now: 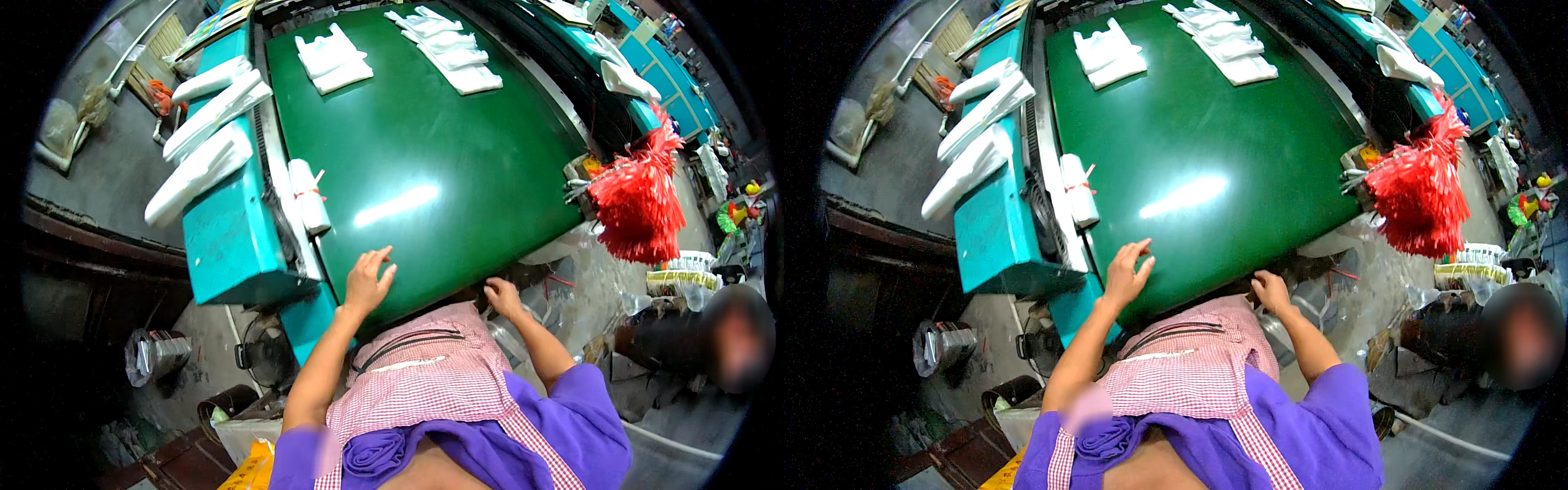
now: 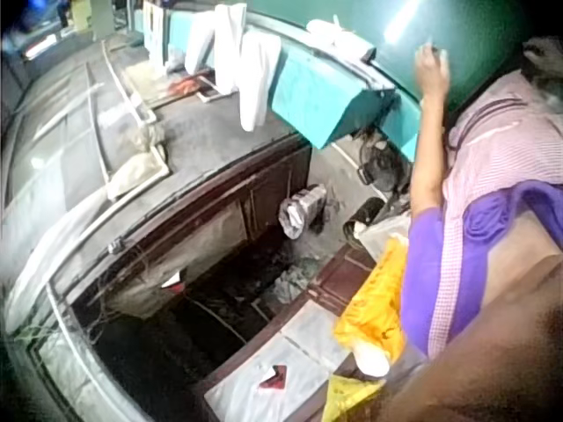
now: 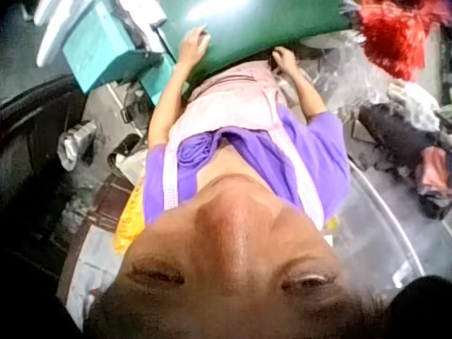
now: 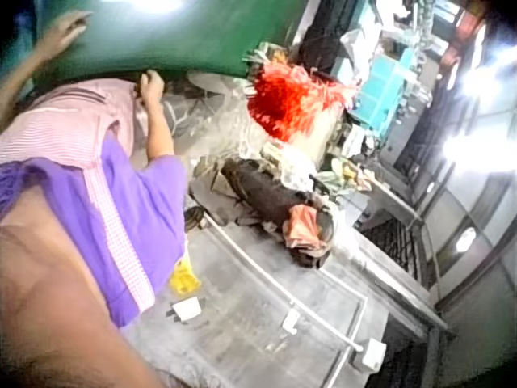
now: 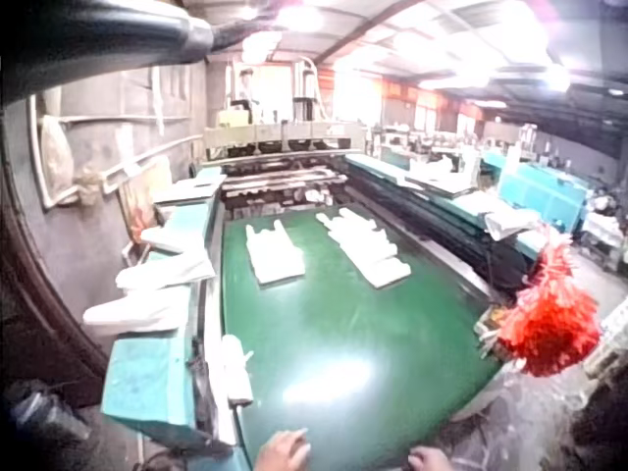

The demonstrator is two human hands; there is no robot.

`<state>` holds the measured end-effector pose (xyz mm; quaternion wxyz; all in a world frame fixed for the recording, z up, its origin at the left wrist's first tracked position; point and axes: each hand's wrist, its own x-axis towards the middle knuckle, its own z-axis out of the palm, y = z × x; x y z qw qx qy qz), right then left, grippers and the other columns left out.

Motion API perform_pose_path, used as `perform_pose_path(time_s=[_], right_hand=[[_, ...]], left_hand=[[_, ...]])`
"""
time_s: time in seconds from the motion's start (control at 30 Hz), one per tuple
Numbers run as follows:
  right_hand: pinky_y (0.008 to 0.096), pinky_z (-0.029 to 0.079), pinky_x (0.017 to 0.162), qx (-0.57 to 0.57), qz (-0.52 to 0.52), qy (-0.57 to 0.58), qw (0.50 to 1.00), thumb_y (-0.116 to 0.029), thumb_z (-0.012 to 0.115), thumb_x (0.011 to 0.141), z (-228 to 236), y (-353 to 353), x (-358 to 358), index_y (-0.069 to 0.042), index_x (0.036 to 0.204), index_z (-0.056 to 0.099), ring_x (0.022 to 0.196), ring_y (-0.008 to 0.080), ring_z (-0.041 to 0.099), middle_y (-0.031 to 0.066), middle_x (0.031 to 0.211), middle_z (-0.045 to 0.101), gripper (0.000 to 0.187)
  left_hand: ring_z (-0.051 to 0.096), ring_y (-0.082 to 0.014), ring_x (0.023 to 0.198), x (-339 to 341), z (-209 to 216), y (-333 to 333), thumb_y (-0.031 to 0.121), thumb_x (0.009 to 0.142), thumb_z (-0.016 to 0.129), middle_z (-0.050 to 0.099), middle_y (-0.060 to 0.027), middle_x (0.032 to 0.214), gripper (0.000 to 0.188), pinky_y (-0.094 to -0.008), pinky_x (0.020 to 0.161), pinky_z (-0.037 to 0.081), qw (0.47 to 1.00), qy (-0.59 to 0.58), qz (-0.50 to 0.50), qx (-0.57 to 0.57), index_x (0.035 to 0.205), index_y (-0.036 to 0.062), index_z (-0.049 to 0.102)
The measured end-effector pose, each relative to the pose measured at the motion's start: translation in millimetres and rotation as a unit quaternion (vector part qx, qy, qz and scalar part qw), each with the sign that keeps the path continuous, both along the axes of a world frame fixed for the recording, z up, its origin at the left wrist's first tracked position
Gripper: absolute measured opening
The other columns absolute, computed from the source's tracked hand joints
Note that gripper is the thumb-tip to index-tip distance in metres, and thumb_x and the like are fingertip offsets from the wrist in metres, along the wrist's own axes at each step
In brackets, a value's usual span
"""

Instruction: The person folds white tissue paper sheets on a green table and ties them with red rubber bands. The person repeats this process for multiple sheets, stacking the finished bundles on the table.

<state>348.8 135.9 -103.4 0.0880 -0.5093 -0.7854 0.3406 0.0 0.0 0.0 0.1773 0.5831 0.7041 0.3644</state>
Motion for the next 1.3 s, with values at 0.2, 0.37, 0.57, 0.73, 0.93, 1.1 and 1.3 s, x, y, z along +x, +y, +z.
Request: perform_pose_path(time_s=[0.2, 0.37, 0.57, 0.73, 0.93, 1.1, 1.3], right_hand=[[0.0339, 0.051, 0.066, 0.065, 0.051, 0.075, 0.994, -0.015, 0.064, 0.085, 51.9, 194.3, -71.8, -0.001, 0.111, 0.062, 0.071, 0.0228, 0.064, 0.0142, 0.082, 0.066, 0.029], [0.0388, 0.05, 0.078, 0.112, 0.115, 0.069, 0.985, -0.015, 0.065, 0.084, 88.7, 350.5, -119.1, -0.005, 0.115, 0.059, 0.09, 0.0311, 0.062, 0.015, 0.103, 0.061, 0.033], [0.0447, 0.037, 0.102, 0.299, 0.205, -0.006, 0.932, -0.021, 0.065, 0.084, 87.6, 553.9, -218.1, -0.006, 0.133, 0.043, 0.122, 0.0413, 0.041, 0.0233, 0.135, 0.04, 0.056], [0.0481, 0.04, 0.096, 0.428, 0.197, -0.028, 0.881, -0.029, 0.066, 0.083, 65.4, 661.8, -320.9, -0.012, 0.133, 0.046, 0.122, 0.0388, 0.042, 0.0198, 0.137, 0.039, 0.057], [0.0565, 0.037, 0.099, 0.414, 0.127, -0.127, 0.892, -0.054, 0.046, 0.091, 59.3, 762.5, -400.1, -0.028, 0.139, 0.04, 0.13, 0.0376, 0.036, 0.0112, 0.147, 0.033, 0.055], [0.0437, 0.043, 0.097, 0.271, 0.194, -0.3, 0.894, -0.053, 0.042, 0.092, 21.8, 764.9, -394.1, -0.026, 0.138, 0.046, 0.119, 0.035, 0.051, 0.0149, 0.138, 0.045, 0.053], [0.0429, 0.05, 0.086, 0.251, 0.236, -0.313, 0.885, -0.056, 0.04, 0.091, 38.7, 735.1, -387.0, -0.016, 0.135, 0.049, 0.103, 0.0351, 0.061, 0.0209, 0.127, 0.052, 0.06]], left_hand=[[0.038, -0.035, 0.127, -55.8, -97.0, 143.9, 0.024, 0.086, 0.062, 0.042, -0.0165, 0.137, 0.054, -0.0467, 0.105, 0.031, 0.972, 0.149, 0.18, -0.037, 0.134, 0.0077, 0.044], [0.019, -0.033, 0.141, -73.4, -121.5, 222.1, 0.034, 0.089, 0.055, 0.024, -0.0125, 0.152, 0.061, -0.0543, 0.111, 0.017, 0.905, 0.235, 0.306, -0.181, 0.143, 0.013, 0.035], [0.019, -0.0291, 0.141, -71.6, -120.8, 239.1, 0.033, 0.088, 0.055, 0.025, -0.0069, 0.152, 0.06, -0.054, 0.112, 0.015, 0.896, 0.233, 0.33, -0.184, 0.143, 0.0177, 0.036], [0.021, -0.0336, 0.14, -67.0, -121.9, 231.0, 0.027, 0.083, 0.058, 0.027, -0.0116, 0.151, 0.061, -0.0548, 0.112, 0.015, 0.895, 0.228, 0.319, -0.214, 0.14, 0.0142, 0.039], [0.024, -0.037, 0.138, -70.5, -123.5, 231.1, 0.03, 0.084, 0.054, 0.03, -0.0148, 0.149, 0.059, -0.0566, 0.111, 0.016, 0.892, 0.231, 0.317, -0.224, 0.138, 0.0132, 0.04], [0.024, -0.0385, 0.138, -68.4, -126.7, 229.5, 0.031, 0.084, 0.051, 0.03, -0.0175, 0.148, 0.06, -0.0569, 0.111, 0.016, 0.89, 0.243, 0.312, -0.228, 0.139, 0.0108, 0.039], [0.023, -0.0382, 0.138, -67.0, -122.2, 226.9, 0.029, 0.083, 0.052, 0.029, -0.0183, 0.149, 0.061, -0.0567, 0.111, 0.015, 0.889, 0.248, 0.308, -0.231, 0.14, 0.0109, 0.037]])
